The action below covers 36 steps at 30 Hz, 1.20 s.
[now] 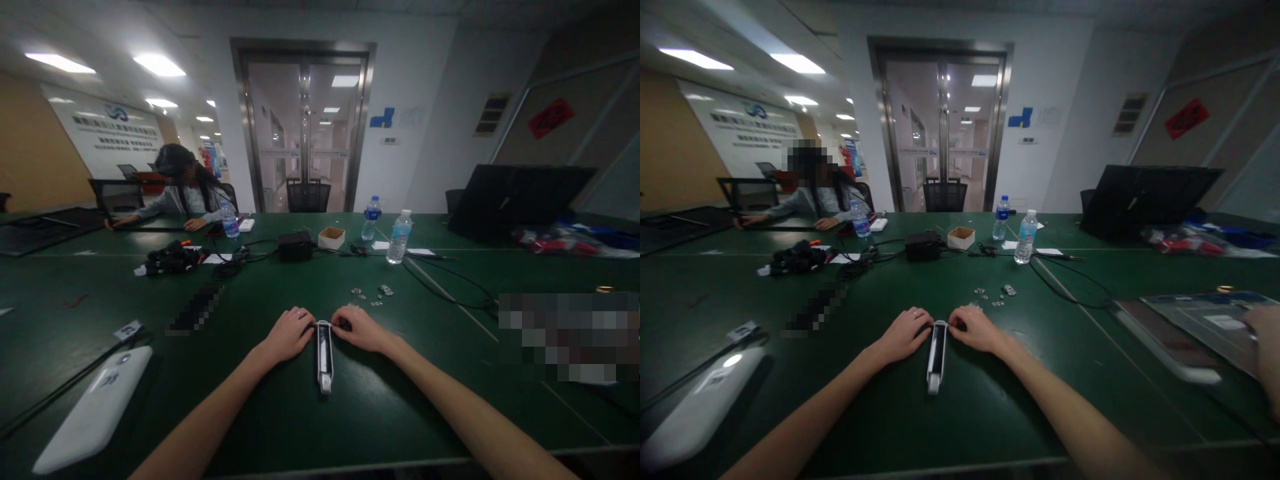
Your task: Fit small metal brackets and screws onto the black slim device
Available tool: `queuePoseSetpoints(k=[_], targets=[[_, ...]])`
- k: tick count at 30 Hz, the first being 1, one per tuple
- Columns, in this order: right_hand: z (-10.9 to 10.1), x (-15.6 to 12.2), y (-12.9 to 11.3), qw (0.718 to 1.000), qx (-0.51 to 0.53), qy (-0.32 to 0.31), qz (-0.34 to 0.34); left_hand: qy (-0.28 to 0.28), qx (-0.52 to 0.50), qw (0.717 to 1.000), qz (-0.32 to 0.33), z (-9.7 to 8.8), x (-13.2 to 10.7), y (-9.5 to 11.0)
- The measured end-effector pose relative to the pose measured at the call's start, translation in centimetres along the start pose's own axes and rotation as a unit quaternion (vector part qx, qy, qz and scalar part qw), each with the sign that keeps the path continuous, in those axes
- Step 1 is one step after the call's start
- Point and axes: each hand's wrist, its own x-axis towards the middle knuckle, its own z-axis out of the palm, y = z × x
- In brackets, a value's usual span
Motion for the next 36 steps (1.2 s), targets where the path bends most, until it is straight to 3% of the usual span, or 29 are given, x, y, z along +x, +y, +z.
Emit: queuePoseSetpoints(k=[36], targets=[[-0.05,-0.37,0.79,0.999,-0.036,-0.001,-0.03,0.006,0.012,1.0,0.024,0.31,0.3,-0.4]])
